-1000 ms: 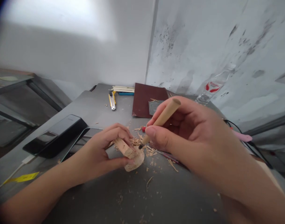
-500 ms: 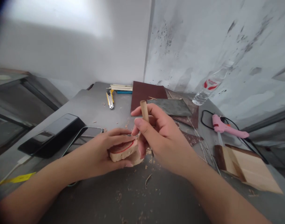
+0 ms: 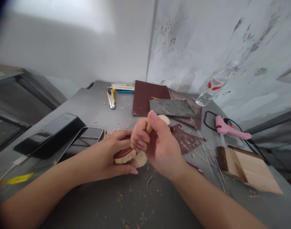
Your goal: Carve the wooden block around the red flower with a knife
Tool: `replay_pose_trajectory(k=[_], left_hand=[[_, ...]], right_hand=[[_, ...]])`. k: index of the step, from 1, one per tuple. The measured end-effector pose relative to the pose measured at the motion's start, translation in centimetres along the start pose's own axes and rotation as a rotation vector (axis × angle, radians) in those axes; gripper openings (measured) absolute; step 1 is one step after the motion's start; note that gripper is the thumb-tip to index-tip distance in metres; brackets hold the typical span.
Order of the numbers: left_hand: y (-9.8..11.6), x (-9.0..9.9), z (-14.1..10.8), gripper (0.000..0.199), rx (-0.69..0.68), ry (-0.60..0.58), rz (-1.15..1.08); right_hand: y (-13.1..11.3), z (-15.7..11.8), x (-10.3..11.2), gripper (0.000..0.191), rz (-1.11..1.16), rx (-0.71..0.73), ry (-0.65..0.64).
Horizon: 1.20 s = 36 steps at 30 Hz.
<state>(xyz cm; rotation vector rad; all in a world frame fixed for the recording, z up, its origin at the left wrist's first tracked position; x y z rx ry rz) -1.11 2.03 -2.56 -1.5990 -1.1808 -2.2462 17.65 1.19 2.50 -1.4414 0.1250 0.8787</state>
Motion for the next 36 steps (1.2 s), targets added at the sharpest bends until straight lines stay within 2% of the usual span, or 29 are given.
replay_pose_trajectory(k=[4,7,13,17,21,23,27,31,33,36], left_hand=[[-0.2,-0.4,0.2,0.047,0.002,0.031,0.013],[-0.2,-0.5,0.3,0.039,-0.049,0.047,0.020],[0.0,-0.1,0.0,0.027,-0.087,0.084,0.073],[0.0,0.0,-0.2,0.032,-0.089,0.048,0.156],[-0.2,-0.3,-0.2,0.036,-0.117,0.097,0.190],[-0.2,-0.4,-0.2,0.044,-0.123,0.121,0.194],[-0.2,-0.2,-0.4,0.063,-0.084,0.088,0.143],[-0.2,0.8,-0.7,0.051,0.051,0.038,0.023],[-0.2,1.2,-0.8,0.047,0.043,-0.003,-0.002],[-0.4,1.5,-0.9,0.052,0.037,-0.020,-0.010]], right_hand=[[0.0,-0.3,-0.6,0.056,-0.098,0.067,-0.064],[0.5,-0.8,-0.8,0.053,-0.188,0.101,-0.079],[1.1,-1.5,-1.4,0.046,-0.250,0.048,-0.140],[1.1,-1.6,-1.5,0.033,-0.285,0.017,-0.215],[1.1,-1.9,-1.1,0.034,-0.315,-0.007,-0.244],[1.0,-2.0,-1.1,0.034,-0.316,-0.024,-0.261],[0.2,-1.9,-1.1,0.027,-0.384,-0.087,-0.255],[-0.6,-1.5,-0.6,0.034,-0.362,-0.117,-0.223],[-0.8,-1.3,-0.3,0.039,-0.340,-0.132,-0.202],[-1.0,-1.1,-0.2,0.043,-0.334,-0.112,-0.210]])
Point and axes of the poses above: each hand's wrist, its own z-axis towards the middle knuckle, its own x-axis out of the back of the hand, y = z × x, the point moved 1 cm from there along z, towards the middle knuckle, and after that the axes turned 13 degrees about z, right-handed, at the moved point
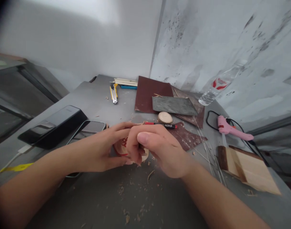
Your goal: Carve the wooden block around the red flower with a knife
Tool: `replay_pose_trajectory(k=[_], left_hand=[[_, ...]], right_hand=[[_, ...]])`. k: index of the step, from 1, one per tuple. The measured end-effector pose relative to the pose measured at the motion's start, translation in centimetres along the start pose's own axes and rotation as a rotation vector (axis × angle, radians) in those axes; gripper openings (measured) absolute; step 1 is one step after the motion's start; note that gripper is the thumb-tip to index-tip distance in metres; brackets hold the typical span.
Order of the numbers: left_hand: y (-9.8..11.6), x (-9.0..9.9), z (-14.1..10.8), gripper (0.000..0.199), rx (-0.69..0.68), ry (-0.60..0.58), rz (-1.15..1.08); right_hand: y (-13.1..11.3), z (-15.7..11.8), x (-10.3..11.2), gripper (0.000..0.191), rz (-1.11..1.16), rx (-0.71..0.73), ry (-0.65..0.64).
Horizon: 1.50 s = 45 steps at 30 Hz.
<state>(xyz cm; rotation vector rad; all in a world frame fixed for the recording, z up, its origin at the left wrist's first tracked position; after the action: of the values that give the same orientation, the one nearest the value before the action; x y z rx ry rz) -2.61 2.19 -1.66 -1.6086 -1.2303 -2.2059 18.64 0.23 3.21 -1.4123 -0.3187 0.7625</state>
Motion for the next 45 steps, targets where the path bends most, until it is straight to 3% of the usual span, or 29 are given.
replay_pose_trajectory(k=[7,12,17,24,26,31,34,37,42,45], left_hand=[[-0.4,-0.5,-0.1,0.065,-0.028,0.029,0.011],[-0.2,-0.5,-0.1,0.062,-0.047,0.020,0.009],[-0.1,-0.5,0.0,0.061,-0.065,0.040,-0.021],[-0.1,-0.6,0.1,0.064,-0.039,0.045,-0.007],[-0.2,-0.6,0.1,0.065,-0.050,0.054,-0.009],[-0.2,-0.6,0.2,0.058,-0.067,0.057,-0.012],[-0.1,-0.5,0.2,0.054,-0.067,0.053,-0.030],[0.1,-0.4,0.2,0.050,-0.072,0.053,-0.053],[0.2,-0.3,0.1,0.047,-0.062,0.052,-0.044],[0.2,-0.4,0.1,0.049,-0.064,0.061,-0.047]], right_hand=[[1.0,0.3,-0.5,0.049,0.054,0.087,-0.034],[2.7,0.3,-1.6,0.051,0.111,0.256,-0.010],[3.4,0.7,-2.7,0.054,0.087,0.378,0.198],[3.5,0.7,-2.6,0.051,0.202,0.384,0.415],[3.5,0.9,-2.1,0.052,0.238,0.365,0.388],[3.2,1.6,-0.9,0.050,0.283,0.261,0.125],[2.9,1.7,-1.3,0.052,0.189,0.228,0.090],[2.9,1.7,-2.4,0.053,0.091,0.258,0.184],[4.1,1.2,-4.0,0.054,0.061,0.393,0.518],[4.8,1.0,-4.5,0.055,0.037,0.460,0.618]])
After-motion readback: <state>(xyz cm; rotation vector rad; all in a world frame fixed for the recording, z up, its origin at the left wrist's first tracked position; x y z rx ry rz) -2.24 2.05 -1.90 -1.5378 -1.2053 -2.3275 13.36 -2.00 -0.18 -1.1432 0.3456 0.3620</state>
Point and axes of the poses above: each hand's wrist, its own z-axis towards the middle knuckle, its own x-axis out of the back of the hand, y = z × x, the point moved 1 cm from there along z, towards the middle knuckle, and after that the axes turned 13 degrees about z, right-handed, at the moved point
